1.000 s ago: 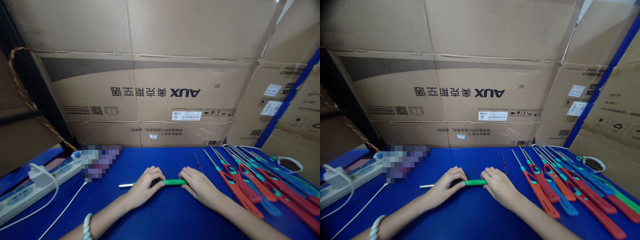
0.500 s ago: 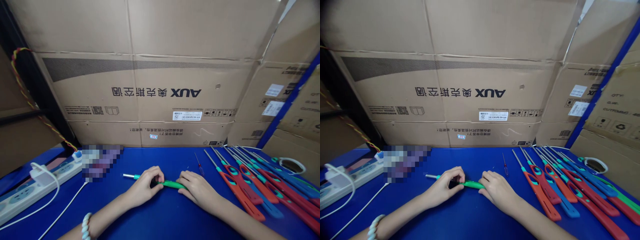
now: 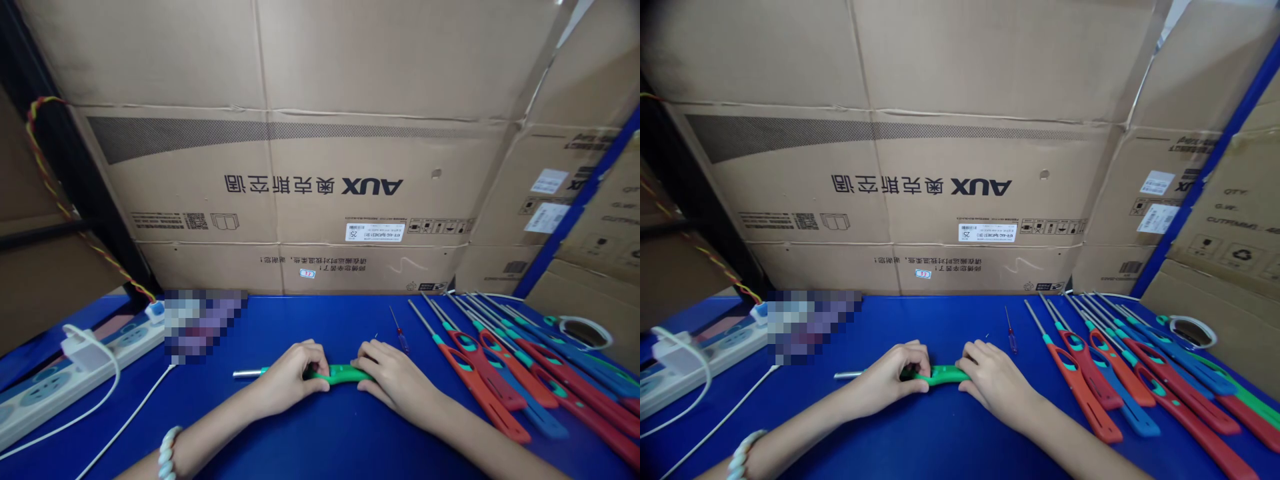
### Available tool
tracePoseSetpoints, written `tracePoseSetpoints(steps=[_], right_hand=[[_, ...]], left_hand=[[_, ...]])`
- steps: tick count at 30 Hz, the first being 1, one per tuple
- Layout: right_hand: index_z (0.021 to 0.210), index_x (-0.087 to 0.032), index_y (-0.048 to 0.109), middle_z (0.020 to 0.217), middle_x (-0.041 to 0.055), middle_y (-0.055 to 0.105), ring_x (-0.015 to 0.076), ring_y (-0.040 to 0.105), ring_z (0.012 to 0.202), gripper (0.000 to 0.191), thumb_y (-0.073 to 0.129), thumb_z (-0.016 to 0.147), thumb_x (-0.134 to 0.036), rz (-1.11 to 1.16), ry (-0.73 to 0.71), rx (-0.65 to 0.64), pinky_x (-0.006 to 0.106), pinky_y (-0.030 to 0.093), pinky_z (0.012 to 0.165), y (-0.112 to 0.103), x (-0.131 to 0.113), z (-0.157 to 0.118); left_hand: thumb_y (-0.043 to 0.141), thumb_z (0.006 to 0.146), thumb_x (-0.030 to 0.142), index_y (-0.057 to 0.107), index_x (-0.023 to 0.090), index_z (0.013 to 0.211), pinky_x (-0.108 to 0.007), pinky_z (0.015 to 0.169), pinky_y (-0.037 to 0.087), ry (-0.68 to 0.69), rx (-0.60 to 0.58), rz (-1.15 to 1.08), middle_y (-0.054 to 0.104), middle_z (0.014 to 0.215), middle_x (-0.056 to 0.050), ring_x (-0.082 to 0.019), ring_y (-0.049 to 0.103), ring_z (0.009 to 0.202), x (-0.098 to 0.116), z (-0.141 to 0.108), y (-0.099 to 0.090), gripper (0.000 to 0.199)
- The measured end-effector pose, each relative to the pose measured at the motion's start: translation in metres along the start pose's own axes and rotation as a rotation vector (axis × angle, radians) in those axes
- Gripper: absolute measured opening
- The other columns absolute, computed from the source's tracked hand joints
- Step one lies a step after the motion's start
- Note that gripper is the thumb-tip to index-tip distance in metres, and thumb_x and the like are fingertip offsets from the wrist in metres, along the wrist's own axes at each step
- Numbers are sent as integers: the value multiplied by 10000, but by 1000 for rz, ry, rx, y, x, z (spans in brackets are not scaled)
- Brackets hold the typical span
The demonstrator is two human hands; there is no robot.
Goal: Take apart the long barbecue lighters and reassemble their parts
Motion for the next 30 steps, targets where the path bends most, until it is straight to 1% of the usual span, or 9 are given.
tracePoseSetpoints(steps=[7,17,22,24,26,28,30], right_hand=[[1050,-189,646,955,62,600,216,571,875,193,618,872,-259,84,7,8,361,491,816,-2,-1,-2],[1043,-170,642,972,66,599,222,563,889,193,629,862,-235,111,16,-19,375,478,842,-2,-1,-1],[1028,-174,647,951,60,599,216,564,872,189,636,860,-261,145,21,-30,352,484,809,-2,-2,0],[1022,-175,650,946,57,599,214,563,870,186,640,858,-263,163,26,-32,341,486,796,-2,-2,0],[1016,-181,653,949,53,598,211,565,876,176,642,857,-253,173,31,-32,339,482,808,-3,-1,-1],[1009,-188,655,951,49,598,207,570,880,159,636,861,-242,174,33,-30,345,471,836,-4,0,-1],[999,-191,657,952,48,597,205,572,881,143,629,865,-235,168,34,-28,349,464,851,-6,1,0]], left_hand=[[776,709,162,633,165,716,-250,707,382,-21,5,-30,587,734,25,-144,508,742,3,0,-2,143],[807,678,169,631,159,705,-248,691,375,-19,3,-31,591,726,26,-146,512,738,0,0,2,178],[842,596,128,602,155,659,-261,704,363,-75,27,25,568,684,40,-147,492,711,1,3,1,250],[845,581,116,603,152,647,-257,694,363,-85,6,13,569,681,40,-143,494,707,2,3,-2,254],[819,624,129,621,155,667,-249,686,372,-72,-42,-36,583,703,33,-142,508,720,4,3,-5,204],[754,708,145,642,162,706,-243,687,386,-49,-86,-94,599,739,21,-141,526,739,6,1,-8,113],[689,768,152,651,165,738,-241,690,396,-29,-106,-119,606,773,9,-141,536,756,8,-1,-10,51]])
Point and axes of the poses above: each hand's wrist, its own z-axis towards the middle knuckle, its own y-axis out of the palm, x = y × z, the point moved 1 cm from there along z, towards the middle knuckle
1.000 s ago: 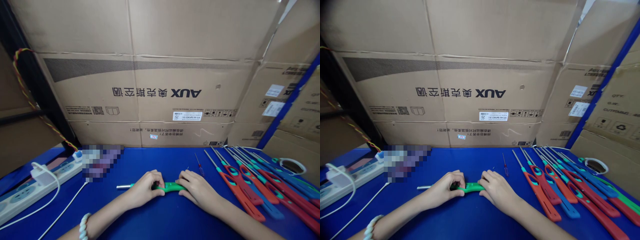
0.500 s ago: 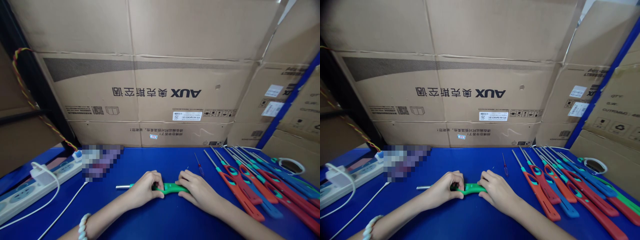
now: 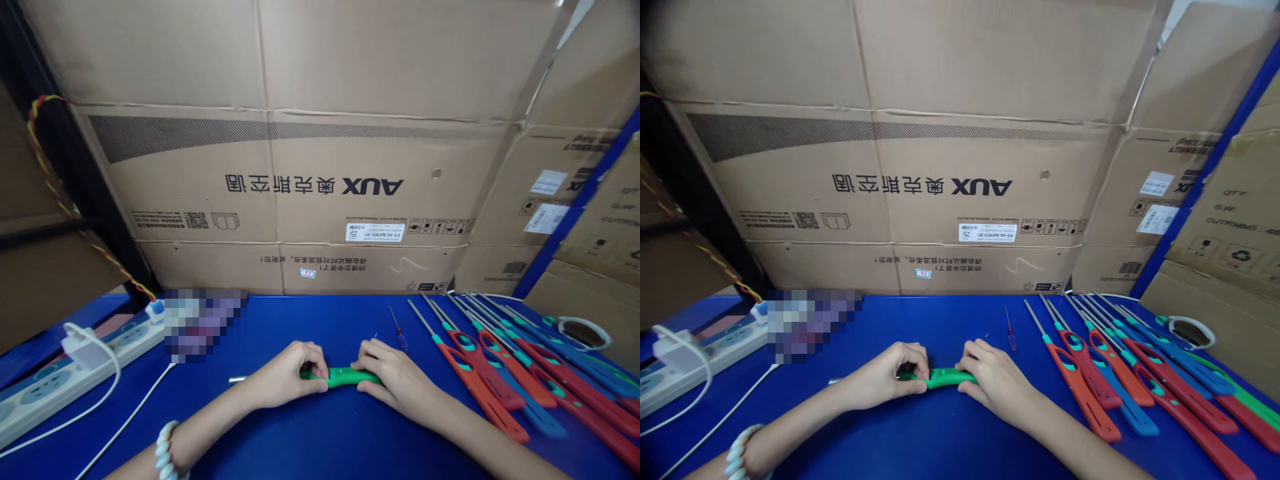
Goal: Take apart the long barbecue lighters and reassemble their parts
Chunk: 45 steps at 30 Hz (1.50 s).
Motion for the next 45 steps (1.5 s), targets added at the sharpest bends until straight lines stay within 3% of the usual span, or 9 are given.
tracePoseSetpoints(steps=[14,28,33,38,42,45], right_hand=[[948,-176,649,913,49,601,220,560,852,167,697,808,-251,-67,-2,-7,328,479,739,-1,-2,1],[926,-184,641,901,44,602,216,574,834,179,721,784,-259,-70,-10,22,332,472,758,1,-2,1],[1005,-221,652,932,25,613,200,583,869,184,683,825,-244,51,38,35,298,465,756,-2,0,1],[941,-221,646,911,2,617,182,571,891,132,690,817,-207,199,96,54,279,445,792,-2,2,2],[982,-228,609,960,1,605,206,551,945,318,781,715,-253,266,149,40,310,440,826,5,2,2],[1127,-236,558,1066,32,586,238,527,1044,482,781,706,-310,296,162,48,366,422,905,7,6,2]], left_hand=[[671,820,203,601,163,750,-263,723,396,105,36,192,603,788,-10,-162,524,782,2,-3,10,106],[762,661,63,564,167,692,-259,717,373,64,39,216,569,739,20,-160,498,770,1,2,10,226],[751,721,202,588,162,708,-245,682,358,19,41,63,526,724,34,-138,475,719,1,2,3,169],[700,762,337,606,142,717,-238,637,355,-23,77,-217,512,711,23,-124,454,673,-9,4,0,221],[663,789,446,587,132,739,-221,564,322,-37,80,-334,486,622,40,-98,406,582,-14,6,2,327],[630,789,499,598,130,768,-222,543,335,-66,163,-289,524,615,25,-105,436,563,-21,9,2,371]])
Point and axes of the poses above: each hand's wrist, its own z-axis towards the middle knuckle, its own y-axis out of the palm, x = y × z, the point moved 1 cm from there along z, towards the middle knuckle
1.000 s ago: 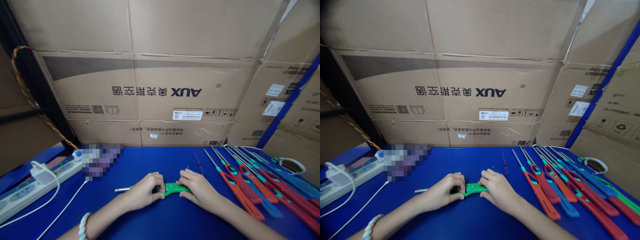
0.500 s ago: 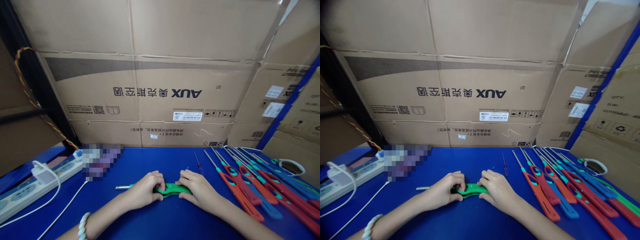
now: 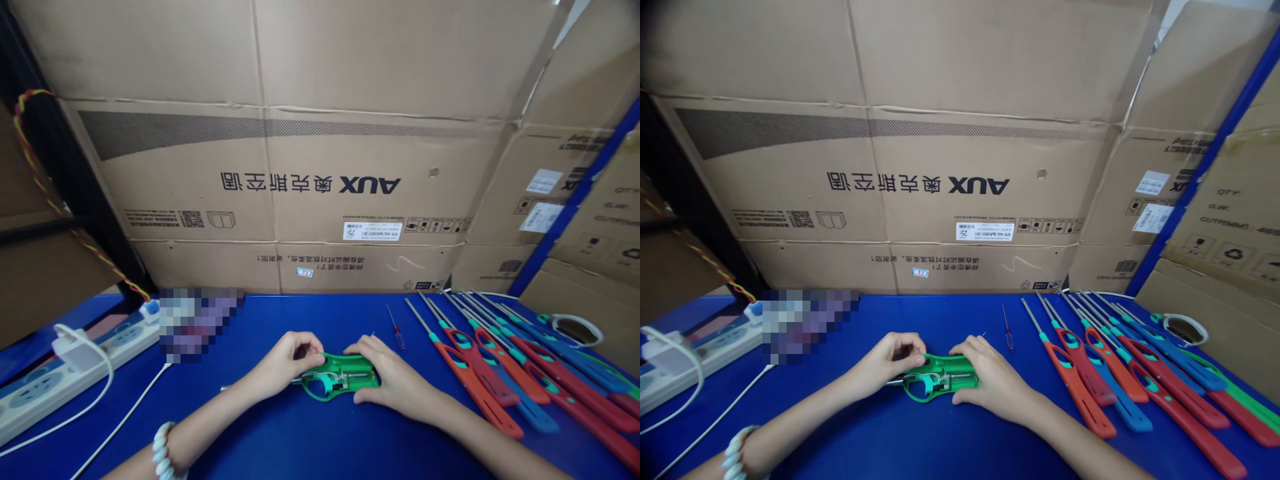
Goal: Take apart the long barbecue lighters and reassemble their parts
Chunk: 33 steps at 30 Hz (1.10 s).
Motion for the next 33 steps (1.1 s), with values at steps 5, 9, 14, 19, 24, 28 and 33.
tracePoseSetpoints(steps=[5,9,14,19,24,28,33], right_hand=[[1062,-201,583,973,55,608,218,568,949,167,546,899,-212,-127,45,193,381,437,876,-15,23,5],[982,-194,635,971,74,630,241,573,915,179,505,891,-113,-460,-14,234,390,442,821,-20,45,10],[853,-191,642,881,60,642,211,584,797,182,498,884,-84,-535,-46,209,350,451,776,-11,55,15],[771,-170,585,820,78,615,221,573,773,212,450,893,-61,-514,-39,208,360,447,784,-3,58,18],[769,-169,549,828,89,593,234,556,796,193,445,901,-74,-422,-28,231,372,439,768,-4,48,17],[816,-182,548,832,35,579,180,557,808,136,488,918,-116,-273,-43,230,278,443,714,2,20,24],[784,-188,606,852,7,577,155,565,835,79,622,854,-154,-150,-61,158,247,436,726,13,1,41]], left_hand=[[573,817,420,654,138,863,-285,660,430,-31,162,119,625,798,-47,-178,558,708,-13,5,-9,297],[583,812,272,658,200,1025,-363,865,422,24,255,337,591,1066,-68,-235,546,980,-14,3,-14,236],[544,864,192,639,217,1024,-411,973,373,81,157,487,584,1090,-54,-235,523,1065,-4,-2,-8,187],[531,893,184,625,226,1031,-437,981,364,100,128,577,584,1070,-34,-227,529,1046,4,-6,-7,172],[532,893,176,630,223,1029,-408,932,416,134,92,648,556,1106,-42,-223,520,1037,5,-13,-7,174],[532,895,180,628,221,1062,-390,927,430,178,49,707,546,1117,-46,-219,518,1035,6,-14,-1,197],[520,914,195,621,224,1082,-403,938,408,211,29,809,552,1120,-46,-226,514,1028,12,-11,3,198]])
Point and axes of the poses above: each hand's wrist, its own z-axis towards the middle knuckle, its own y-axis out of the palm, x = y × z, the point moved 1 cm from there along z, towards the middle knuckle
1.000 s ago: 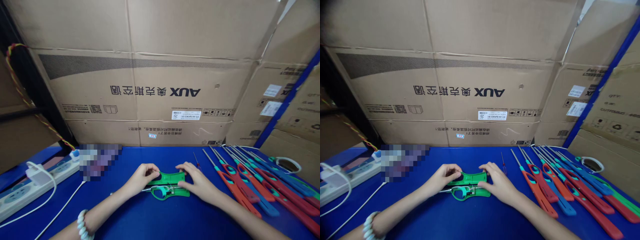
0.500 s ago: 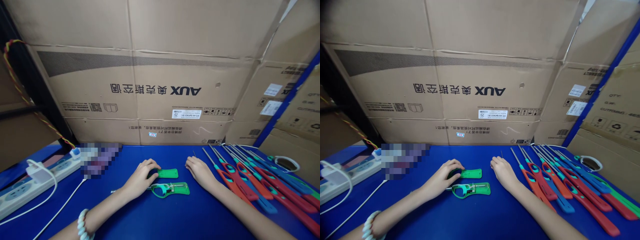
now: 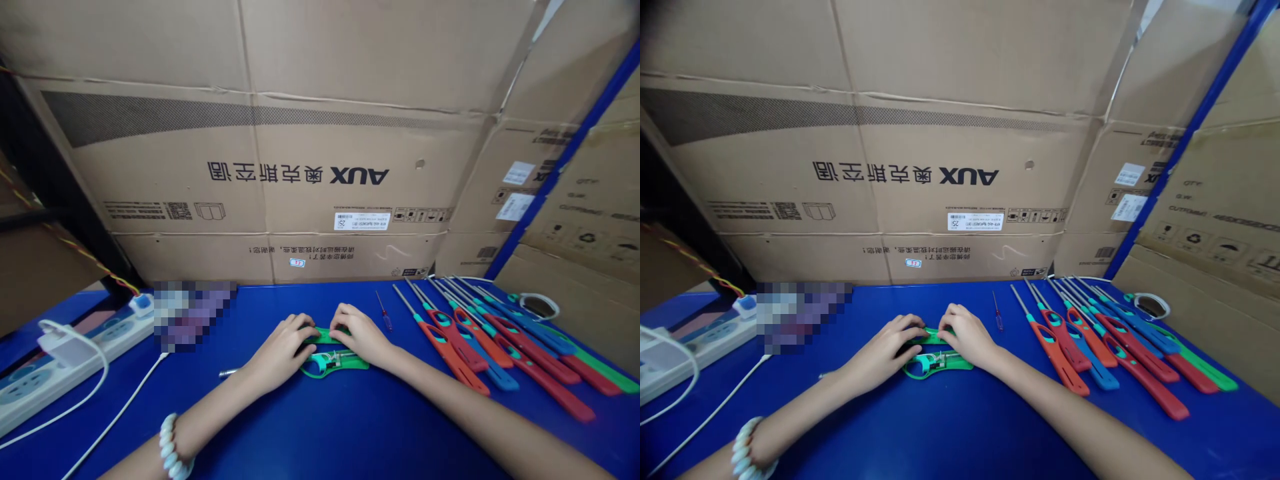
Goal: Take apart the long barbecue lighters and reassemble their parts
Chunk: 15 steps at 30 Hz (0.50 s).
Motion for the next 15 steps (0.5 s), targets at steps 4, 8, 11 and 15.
tracePoseSetpoints(steps=[4,8,11,15], right_hand=[[808,-171,627,818,11,577,140,562,753,108,569,866,-102,32,16,-42,236,424,672,-10,2,1],[799,-171,626,758,-10,585,118,557,677,114,573,851,-85,34,-27,-152,209,409,625,-27,0,-10],[805,-184,638,777,-8,603,147,579,736,84,694,769,-132,-8,-70,-241,224,415,655,-32,-5,-19],[856,-184,639,887,38,632,208,588,871,110,706,772,-161,-109,-87,-275,290,425,761,-30,-9,-26]], left_hand=[[514,923,197,612,216,1068,-381,891,407,21,17,24,556,1120,-47,-221,506,1015,5,-4,-8,176],[584,884,169,623,210,966,-355,827,385,24,-47,74,593,998,-19,-209,521,938,13,-8,-12,99],[644,841,138,609,187,869,-332,761,352,49,-87,166,612,915,-12,-205,522,875,17,-8,-9,66],[577,885,121,587,165,817,-326,710,319,118,-61,306,621,849,-29,-199,519,815,16,-6,0,82]])
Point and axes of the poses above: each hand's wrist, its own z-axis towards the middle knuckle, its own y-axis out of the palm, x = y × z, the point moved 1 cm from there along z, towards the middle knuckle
